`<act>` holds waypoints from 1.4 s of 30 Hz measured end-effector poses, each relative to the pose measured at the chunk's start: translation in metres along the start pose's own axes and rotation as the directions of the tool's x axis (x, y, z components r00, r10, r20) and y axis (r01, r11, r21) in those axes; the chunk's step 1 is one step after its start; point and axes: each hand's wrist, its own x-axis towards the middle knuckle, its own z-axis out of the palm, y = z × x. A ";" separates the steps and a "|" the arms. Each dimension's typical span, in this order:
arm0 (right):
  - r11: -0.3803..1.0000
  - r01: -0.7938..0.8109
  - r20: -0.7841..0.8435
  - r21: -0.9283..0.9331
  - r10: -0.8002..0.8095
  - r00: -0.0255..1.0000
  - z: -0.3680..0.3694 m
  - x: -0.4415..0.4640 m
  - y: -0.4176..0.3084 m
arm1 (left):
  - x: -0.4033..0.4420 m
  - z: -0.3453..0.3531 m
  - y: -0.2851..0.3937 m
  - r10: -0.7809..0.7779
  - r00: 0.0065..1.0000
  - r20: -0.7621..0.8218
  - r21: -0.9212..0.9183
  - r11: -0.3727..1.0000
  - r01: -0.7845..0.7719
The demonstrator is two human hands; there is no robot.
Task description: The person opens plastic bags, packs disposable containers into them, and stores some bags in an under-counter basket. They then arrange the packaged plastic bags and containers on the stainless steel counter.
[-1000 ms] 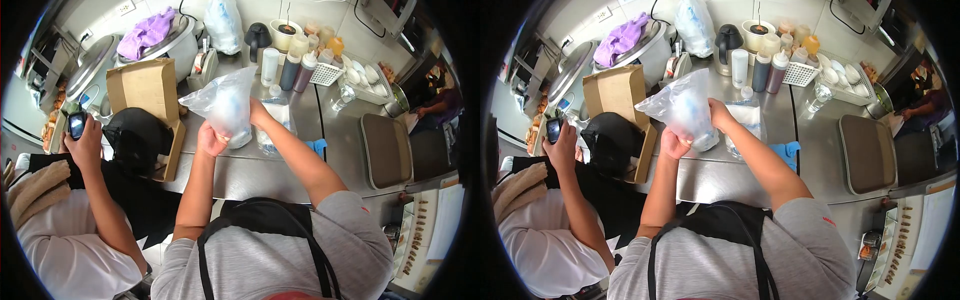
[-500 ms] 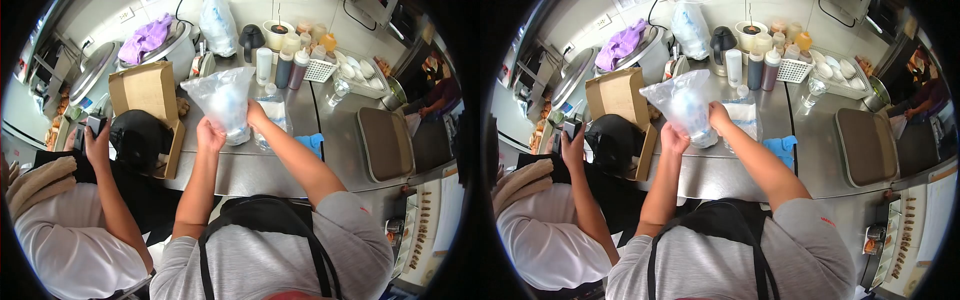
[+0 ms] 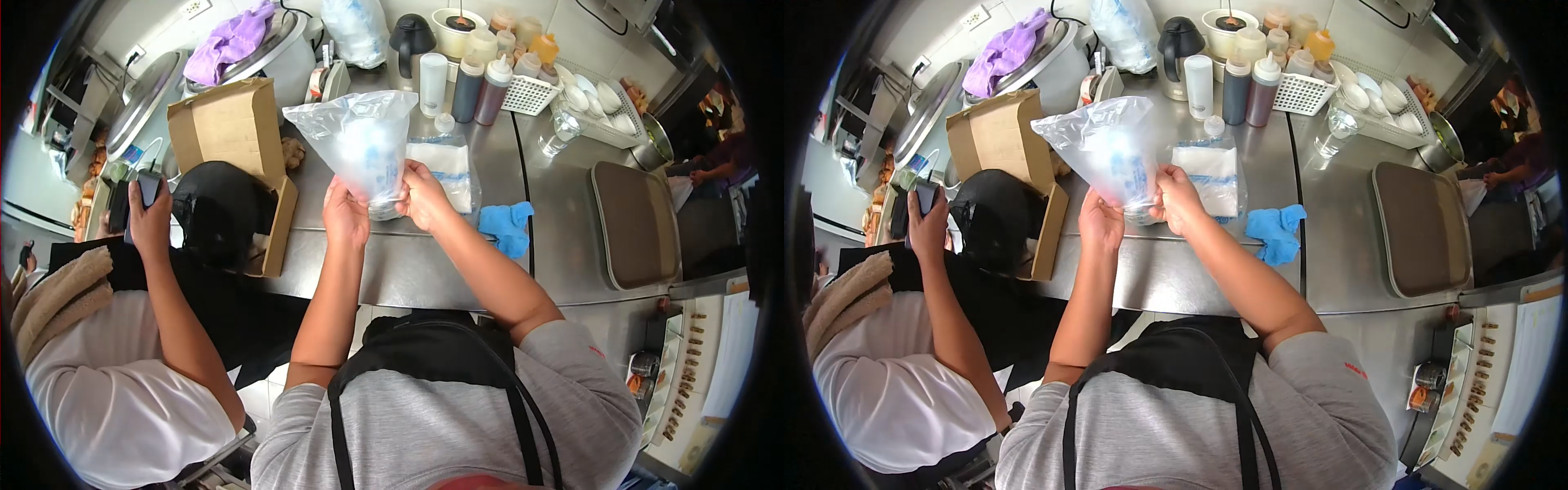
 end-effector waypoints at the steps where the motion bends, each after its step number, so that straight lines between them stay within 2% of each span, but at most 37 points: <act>1: 1.000 0.021 0.038 0.000 -0.021 0.999 -0.005 0.005 0.004 | 0.001 0.000 -0.002 0.025 0.998 -0.058 0.047 0.999 -0.023; 3: 0.998 0.070 0.117 0.003 -0.070 0.991 -0.013 0.013 0.007 | 0.002 0.005 -0.008 0.086 0.983 -0.161 0.142 0.988 -0.063; 6: 0.993 0.111 0.197 -0.051 -0.099 0.975 -0.017 0.015 0.001 | 0.008 -0.005 -0.002 0.039 0.999 0.005 0.276 0.961 -0.039; 9: 0.983 0.097 0.310 -0.153 -0.045 0.950 -0.017 0.016 -0.015 | 0.017 -0.009 0.012 -0.133 0.990 0.046 0.325 0.939 0.111; 12: 0.974 0.018 0.401 -0.225 0.075 0.913 -0.022 0.034 -0.026 | 0.027 -0.014 0.021 -0.277 0.959 0.062 0.346 0.907 0.239; 13: 0.954 -0.009 0.369 -0.299 0.125 0.921 -0.022 0.038 -0.030 | 0.031 -0.016 0.024 -0.314 0.946 0.079 0.376 0.888 0.264; 18: 0.880 0.007 0.455 -0.475 0.238 0.858 -0.021 0.061 -0.047 | 0.044 -0.011 0.031 -0.437 0.896 0.074 0.442 0.820 0.363; 19: 0.864 0.024 0.475 -0.503 0.253 0.843 -0.022 0.066 -0.050 | 0.054 -0.030 0.027 -0.401 0.914 0.055 0.445 0.829 0.337; 20: 0.906 0.019 0.529 -0.423 0.231 0.816 -0.020 0.071 -0.043 | 0.067 -0.056 0.022 -0.378 0.924 0.051 0.449 0.835 0.317; 21: 0.941 0.021 0.561 -0.339 0.184 0.807 -0.020 0.083 -0.030 | 0.068 -0.065 0.034 -0.399 0.906 0.141 0.630 0.742 0.229; 22: 0.969 -0.086 0.599 -0.232 0.213 0.772 -0.033 0.115 -0.013 | 0.070 -0.073 0.045 -0.417 0.880 0.229 0.770 0.631 0.098; 23: 0.980 -0.003 0.674 -0.201 0.140 0.725 -0.041 0.138 0.005 | 0.075 -0.064 0.049 -0.607 0.793 0.046 0.573 0.666 0.477; 24: 0.983 0.017 0.648 -0.180 0.106 0.754 -0.038 0.128 -0.002 | 0.084 -0.072 0.048 -0.596 0.794 0.119 0.652 0.650 0.390; 25: 0.942 0.052 0.610 -0.333 0.172 0.774 -0.029 0.123 -0.008 | 0.093 -0.082 0.048 -0.581 0.791 0.191 0.716 0.634 0.293; 26: 0.831 0.039 0.508 -0.555 0.301 0.807 -0.024 0.110 -0.028 | 0.098 -0.084 0.057 -0.575 0.804 0.148 0.652 0.668 0.358; 27: 0.824 0.067 0.557 -0.562 0.318 0.768 -0.022 0.104 -0.036 | 0.102 -0.078 0.050 -0.579 0.804 0.137 0.600 0.694 0.398; 28: 0.778 0.028 0.550 -0.627 0.418 0.723 -0.020 0.102 -0.045 | 0.103 -0.076 0.052 -0.569 0.815 0.112 0.537 0.725 0.432; 32: 0.747 0.061 0.539 -0.662 0.418 0.731 -0.013 0.113 -0.046 | 0.108 -0.071 0.048 -0.560 0.823 0.096 0.445 0.763 0.468; 36: 0.771 0.014 0.529 -0.636 0.423 0.736 -0.011 0.122 -0.037 | 0.112 -0.068 0.043 -0.551 0.829 0.097 0.393 0.786 0.477; 39: 0.712 -0.013 0.422 -0.702 0.430 0.798 -0.013 0.100 -0.050 | 0.114 -0.067 0.039 -0.543 0.832 0.109 0.352 0.804 0.479; 41: 0.805 0.023 0.475 -0.593 0.326 0.817 -0.020 0.153 -0.001 | 0.114 -0.070 0.034 -0.539 0.833 0.124 0.320 0.816 0.481; 42: 0.757 -0.116 0.436 -0.643 0.487 0.757 -0.016 0.174 0.017 | 0.114 -0.071 0.030 -0.538 0.832 0.135 0.298 0.823 0.484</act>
